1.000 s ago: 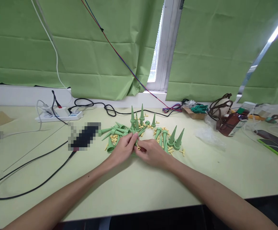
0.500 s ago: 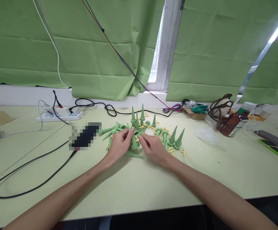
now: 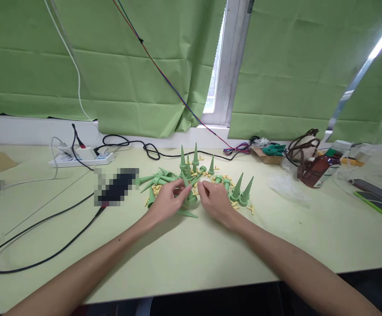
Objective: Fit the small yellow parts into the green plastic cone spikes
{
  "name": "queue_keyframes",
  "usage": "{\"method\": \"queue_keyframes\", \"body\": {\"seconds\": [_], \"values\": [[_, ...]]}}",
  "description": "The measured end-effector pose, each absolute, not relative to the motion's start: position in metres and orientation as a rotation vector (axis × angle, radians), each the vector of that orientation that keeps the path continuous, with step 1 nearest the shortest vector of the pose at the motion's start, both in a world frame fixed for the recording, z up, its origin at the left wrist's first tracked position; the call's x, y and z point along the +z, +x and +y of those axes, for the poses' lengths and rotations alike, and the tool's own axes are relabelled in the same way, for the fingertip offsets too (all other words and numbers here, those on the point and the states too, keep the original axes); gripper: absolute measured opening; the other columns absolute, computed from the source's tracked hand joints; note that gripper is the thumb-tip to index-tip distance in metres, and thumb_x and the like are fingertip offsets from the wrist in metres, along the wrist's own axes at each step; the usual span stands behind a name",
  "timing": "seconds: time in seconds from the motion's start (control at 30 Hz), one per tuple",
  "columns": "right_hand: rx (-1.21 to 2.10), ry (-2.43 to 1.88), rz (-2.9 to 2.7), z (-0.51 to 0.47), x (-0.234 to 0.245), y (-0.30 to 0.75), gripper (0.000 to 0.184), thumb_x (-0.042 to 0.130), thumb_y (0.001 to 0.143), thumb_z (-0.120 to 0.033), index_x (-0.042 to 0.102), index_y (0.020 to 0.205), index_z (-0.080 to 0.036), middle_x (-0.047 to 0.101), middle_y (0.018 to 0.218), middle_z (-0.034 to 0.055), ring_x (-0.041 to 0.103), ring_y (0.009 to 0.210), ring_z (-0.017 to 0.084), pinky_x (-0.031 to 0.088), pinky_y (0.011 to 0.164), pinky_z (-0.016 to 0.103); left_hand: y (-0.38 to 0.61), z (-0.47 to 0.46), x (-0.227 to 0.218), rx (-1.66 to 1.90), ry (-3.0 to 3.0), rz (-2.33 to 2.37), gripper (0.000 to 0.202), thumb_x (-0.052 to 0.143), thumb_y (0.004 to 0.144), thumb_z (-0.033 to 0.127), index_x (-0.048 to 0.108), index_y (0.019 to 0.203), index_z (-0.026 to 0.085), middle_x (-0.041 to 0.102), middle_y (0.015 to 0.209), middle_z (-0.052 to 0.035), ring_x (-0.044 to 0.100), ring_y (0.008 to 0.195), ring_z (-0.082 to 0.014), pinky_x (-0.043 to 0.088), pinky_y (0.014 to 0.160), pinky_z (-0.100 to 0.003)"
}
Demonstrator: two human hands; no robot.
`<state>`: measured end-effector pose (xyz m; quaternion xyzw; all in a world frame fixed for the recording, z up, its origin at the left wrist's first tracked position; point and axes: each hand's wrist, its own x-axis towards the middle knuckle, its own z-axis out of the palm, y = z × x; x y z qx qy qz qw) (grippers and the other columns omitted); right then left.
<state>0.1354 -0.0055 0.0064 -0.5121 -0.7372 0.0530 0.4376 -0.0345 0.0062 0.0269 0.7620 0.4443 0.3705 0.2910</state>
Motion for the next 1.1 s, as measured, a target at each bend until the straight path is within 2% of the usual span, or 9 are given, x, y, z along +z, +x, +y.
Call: {"method": "queue_keyframes", "body": {"seconds": [0.23,0.5,0.57,0.63,0.73,0.87,0.93,1.0,1.1], "values": [[0.013,-1.328,-1.731,0.001,0.009,0.141,0.042,0.039,0.099,-0.032,0.038,0.058,-0.020,0.037,0.049,-0.0051,0.031,0.045,0.009,0.022,0.053,0.025,-0.033,0.001,0.025,0.923,2.366,1.234,0.031,0.053,0.091,0.037,0.048,0.066,0.018,0.056,0.064,0.0010,0.049,0.061,-0.0135,0.034,0.056,-0.025],[-0.009,-1.334,-1.737,0.002,0.010,0.143,0.042,0.041,0.098,-0.032,0.037,0.059,-0.019,0.037,0.049,-0.0054,0.030,0.046,0.009,0.022,0.052,0.024,-0.033,0.002,0.022,0.823,2.342,1.321,0.031,0.046,0.094,0.040,0.050,0.071,0.019,0.055,0.060,0.0016,0.047,0.051,-0.0131,0.030,0.052,-0.026],[-0.009,-1.342,-1.747,0.002,0.009,0.142,0.042,0.041,0.098,-0.032,0.037,0.059,-0.019,0.037,0.049,-0.0052,0.030,0.045,0.009,0.022,0.052,0.024,-0.033,0.003,0.021,0.827,2.321,1.319,0.026,0.047,0.094,0.040,0.053,0.079,0.019,0.060,0.066,0.0008,0.050,0.052,-0.0137,0.031,0.053,-0.026],[-0.007,-1.355,-1.762,0.002,0.009,0.142,0.042,0.041,0.099,-0.032,0.038,0.059,-0.019,0.038,0.049,-0.0049,0.031,0.045,0.009,0.022,0.052,0.024,-0.034,0.004,0.018,0.843,2.277,1.305,0.020,0.048,0.094,0.040,0.053,0.096,0.020,0.064,0.071,0.0010,0.053,0.054,-0.0144,0.033,0.054,-0.026],[-0.009,-1.391,-1.809,0.002,0.009,0.143,0.040,0.041,0.099,-0.031,0.042,0.060,-0.019,0.042,0.050,-0.0043,0.033,0.046,0.010,0.022,0.052,0.024,-0.036,0.005,0.014,0.879,2.198,1.288,0.033,0.050,0.094,0.039,0.042,0.120,0.021,0.064,0.068,0.0035,0.055,0.055,-0.0149,0.036,0.056,-0.025],[0.001,-1.448,-1.917,0.002,0.008,0.144,0.032,0.044,0.097,-0.026,0.049,0.066,-0.019,0.051,0.057,-0.0024,0.040,0.050,0.011,0.024,0.053,0.024,-0.036,0.006,0.013,0.888,2.208,1.285,0.040,0.050,0.094,0.037,0.037,0.129,0.021,0.061,0.063,0.0054,0.051,0.053,-0.0141,0.035,0.055,-0.024],[0.016,-1.450,-1.977,0.003,0.008,0.145,0.026,0.045,0.097,-0.023,0.053,0.073,-0.019,0.057,0.064,-0.0005,0.046,0.055,0.013,0.026,0.055,0.024,-0.037,0.006,0.014,0.858,2.279,1.286,0.032,0.048,0.095,0.036,0.048,0.124,0.022,0.061,0.064,0.0047,0.048,0.051,-0.0130,0.034,0.055,-0.024],[0.036,-1.415,-2.039,0.004,0.008,0.146,0.020,0.045,0.097,-0.019,0.057,0.081,-0.018,0.061,0.073,0.0021,0.052,0.063,0.014,0.031,0.059,0.025,-0.037,0.006,0.015,0.833,2.374,1.291,0.023,0.047,0.095,0.035,0.061,0.109,0.022,0.062,0.064,0.0034,0.044,0.050,-0.0119,0.033,0.055,-0.024],[0.089,-1.338,-2.123,0.005,0.007,0.148,0.018,0.043,0.096,-0.014,0.060,0.095,-0.017,0.065,0.086,0.0063,0.058,0.079,0.018,0.038,0.069,0.026,-0.037,0.007,0.016,0.833,2.485,1.268,0.026,0.045,0.096,0.031,0.068,0.091,0.019,0.060,0.062,0.0017,0.044,0.051,-0.0121,0.031,0.056,-0.025]]}}
